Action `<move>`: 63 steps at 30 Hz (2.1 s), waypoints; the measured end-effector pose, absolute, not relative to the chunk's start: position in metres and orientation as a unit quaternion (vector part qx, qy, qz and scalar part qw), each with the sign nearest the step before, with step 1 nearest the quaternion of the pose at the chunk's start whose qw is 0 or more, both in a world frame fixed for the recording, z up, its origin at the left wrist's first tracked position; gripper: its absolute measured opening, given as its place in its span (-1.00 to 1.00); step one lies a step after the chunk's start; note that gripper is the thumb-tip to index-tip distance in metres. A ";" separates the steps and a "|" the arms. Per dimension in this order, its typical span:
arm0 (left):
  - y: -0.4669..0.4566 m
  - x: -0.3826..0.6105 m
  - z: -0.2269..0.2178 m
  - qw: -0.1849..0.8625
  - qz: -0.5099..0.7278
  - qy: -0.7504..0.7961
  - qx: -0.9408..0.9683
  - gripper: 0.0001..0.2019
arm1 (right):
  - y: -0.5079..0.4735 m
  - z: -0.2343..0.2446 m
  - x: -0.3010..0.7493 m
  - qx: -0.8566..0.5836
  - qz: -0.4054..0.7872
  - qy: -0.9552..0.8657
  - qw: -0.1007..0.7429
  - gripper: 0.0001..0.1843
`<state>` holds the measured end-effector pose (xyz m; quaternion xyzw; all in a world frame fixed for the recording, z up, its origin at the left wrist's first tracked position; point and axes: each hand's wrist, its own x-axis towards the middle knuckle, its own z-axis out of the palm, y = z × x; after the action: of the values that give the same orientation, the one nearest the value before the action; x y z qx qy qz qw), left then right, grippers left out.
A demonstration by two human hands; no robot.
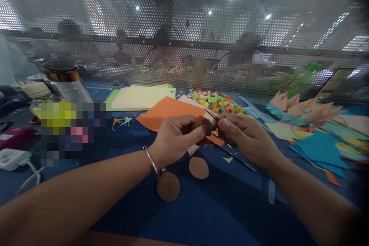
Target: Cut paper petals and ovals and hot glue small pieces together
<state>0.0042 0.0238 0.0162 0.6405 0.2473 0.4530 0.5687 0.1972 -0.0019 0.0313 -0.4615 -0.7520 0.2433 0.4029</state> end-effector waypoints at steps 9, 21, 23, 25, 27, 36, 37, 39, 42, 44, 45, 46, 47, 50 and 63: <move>0.028 0.004 0.014 0.591 0.435 0.226 0.640 -0.75 | -0.006 0.037 0.200 -0.479 0.210 -0.769 0.366 -0.46; 0.033 0.003 0.011 0.604 0.423 0.193 0.647 -0.70 | -0.007 0.043 0.199 -0.459 0.182 -0.799 0.344 -0.53; 0.033 0.003 0.011 0.601 0.421 0.191 0.652 -0.72 | -0.007 0.043 0.199 -0.458 0.180 -0.800 0.342 -0.53; 0.033 0.002 0.011 0.599 0.421 0.185 0.656 -0.74 | -0.006 0.042 0.200 -0.457 0.186 -0.799 0.343 -0.54; 0.033 0.002 0.011 0.598 0.421 0.180 0.658 -0.76 | -0.006 0.041 0.200 -0.456 0.190 -0.799 0.343 -0.55; 0.033 -0.001 0.011 0.593 0.417 0.188 0.662 -0.72 | -0.007 0.039 0.204 -0.462 0.199 -0.797 0.335 -0.50; 0.033 -0.001 0.011 0.594 0.418 0.187 0.661 -0.73 | -0.006 0.038 0.204 -0.462 0.197 -0.798 0.334 -0.51; 0.033 0.000 0.010 0.596 0.420 0.181 0.660 -0.75 | -0.006 0.038 0.205 -0.464 0.193 -0.799 0.330 -0.52; 0.033 0.000 0.010 0.600 0.423 0.168 0.658 -0.80 | -0.006 0.038 0.206 -0.465 0.184 -0.802 0.328 -0.53; 0.033 0.000 0.011 0.602 0.420 0.166 0.658 -0.82 | -0.007 0.040 0.206 -0.460 0.175 -0.806 0.330 -0.51; 0.033 0.000 0.011 0.603 0.417 0.166 0.659 -0.82 | -0.007 0.040 0.206 -0.458 0.172 -0.808 0.329 -0.51; 0.033 0.000 0.011 0.604 0.415 0.167 0.660 -0.82 | -0.007 0.041 0.205 -0.456 0.170 -0.809 0.329 -0.50; 0.033 0.000 0.011 0.604 0.413 0.168 0.661 -0.82 | -0.007 0.042 0.205 -0.456 0.169 -0.810 0.327 -0.50; 0.034 0.000 0.011 0.604 0.412 0.165 0.662 -0.82 | -0.008 0.044 0.204 -0.456 0.164 -0.812 0.326 -0.51; 0.035 0.001 0.010 0.596 0.415 0.164 0.667 -0.71 | -0.009 0.042 0.208 -0.460 0.164 -0.809 0.329 -0.56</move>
<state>0.0006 0.0345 0.0097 0.6671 0.1644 0.4150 0.5964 0.2076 -0.0091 0.0416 -0.4597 -0.8086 0.1641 0.3286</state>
